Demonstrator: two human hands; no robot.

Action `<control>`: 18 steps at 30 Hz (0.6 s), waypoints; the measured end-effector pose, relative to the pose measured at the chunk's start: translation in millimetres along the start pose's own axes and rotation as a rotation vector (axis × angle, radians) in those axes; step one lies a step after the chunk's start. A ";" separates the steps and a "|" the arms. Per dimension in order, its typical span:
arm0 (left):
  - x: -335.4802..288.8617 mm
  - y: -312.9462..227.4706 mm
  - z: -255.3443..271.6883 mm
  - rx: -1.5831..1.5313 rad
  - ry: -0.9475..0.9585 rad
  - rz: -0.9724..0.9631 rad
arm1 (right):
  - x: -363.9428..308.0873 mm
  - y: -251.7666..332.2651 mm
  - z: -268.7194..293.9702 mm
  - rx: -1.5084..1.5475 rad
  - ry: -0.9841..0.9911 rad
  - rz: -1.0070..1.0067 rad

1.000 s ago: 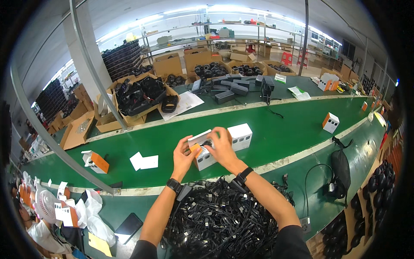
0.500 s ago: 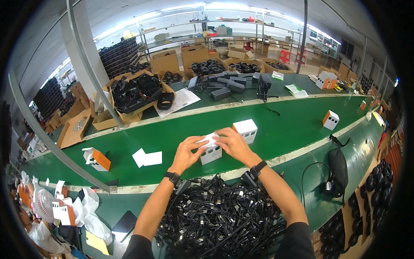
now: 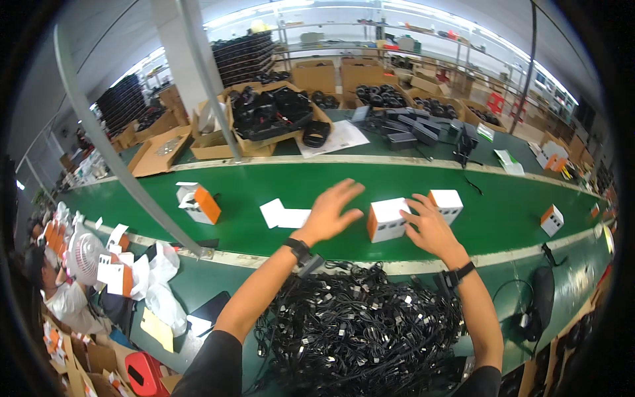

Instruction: Packing small black electronic cables and components into small white and orange boxes on a factory assembly line.

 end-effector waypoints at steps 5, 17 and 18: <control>-88.5 182.1 98.7 0.313 0.174 0.761 | -8.4 42.9 35.8 0.110 -0.155 -0.078; -71.9 185.2 15.2 0.137 0.401 0.690 | -8.1 131.6 64.9 0.064 -0.124 0.149; -70.1 183.6 15.6 0.132 0.395 0.687 | -6.3 133.5 65.4 0.067 -0.114 0.154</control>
Point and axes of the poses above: each hand's wrist, its own x-axis towards the middle knuckle, its own z-axis out of the back of the hand, y = z × x, the point moved 9 cm from there along x, towards the middle knuckle, and after that the axes turned 4 degrees about -x, right-handed, at the moved point
